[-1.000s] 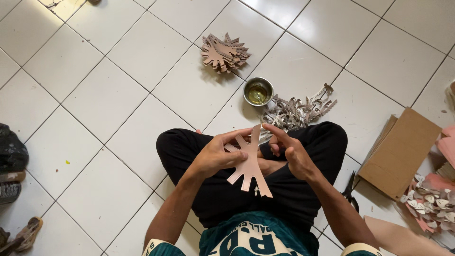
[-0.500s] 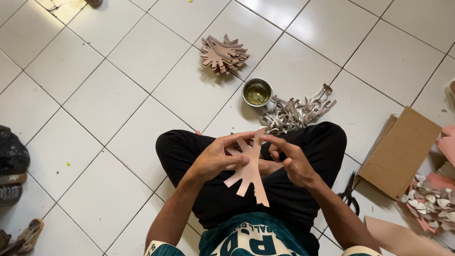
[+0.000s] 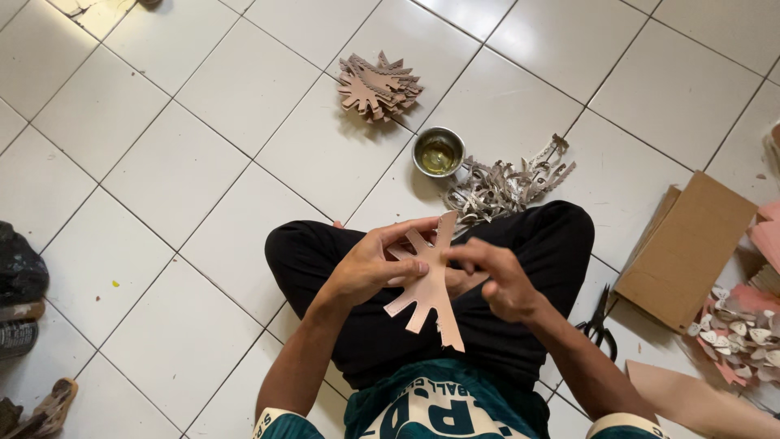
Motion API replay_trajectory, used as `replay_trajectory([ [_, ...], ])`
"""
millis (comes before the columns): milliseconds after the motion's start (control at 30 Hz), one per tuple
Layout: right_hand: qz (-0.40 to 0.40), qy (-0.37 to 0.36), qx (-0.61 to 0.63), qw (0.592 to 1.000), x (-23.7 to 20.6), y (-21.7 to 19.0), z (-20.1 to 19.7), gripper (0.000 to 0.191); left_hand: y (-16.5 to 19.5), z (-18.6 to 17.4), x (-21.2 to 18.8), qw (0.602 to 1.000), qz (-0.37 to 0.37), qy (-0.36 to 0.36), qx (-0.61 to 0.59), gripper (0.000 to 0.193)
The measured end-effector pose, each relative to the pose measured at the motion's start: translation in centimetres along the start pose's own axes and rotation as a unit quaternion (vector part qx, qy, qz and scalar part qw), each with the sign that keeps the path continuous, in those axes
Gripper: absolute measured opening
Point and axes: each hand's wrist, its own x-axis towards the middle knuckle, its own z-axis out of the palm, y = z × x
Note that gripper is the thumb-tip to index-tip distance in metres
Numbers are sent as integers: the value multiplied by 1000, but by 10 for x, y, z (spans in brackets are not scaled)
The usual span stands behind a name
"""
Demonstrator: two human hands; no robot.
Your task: The person sits on the floor of a leather workshop and assembles cut leather pieces into tree-shaped decorations, pressing and folding the pieces together by hand and dipping them in a bowl of glue. They then gather scrap leather pieces from the floor into a plastic bag.
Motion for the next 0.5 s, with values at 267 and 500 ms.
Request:
replay_trajectory([
  [267,-13,21,55,998,-4,-5,12,72,17,-1,5,993,59,23,98,68],
  [500,184,177,205,945,-7,-14,44,54,-22,5,25,971,122,140,-154,67],
])
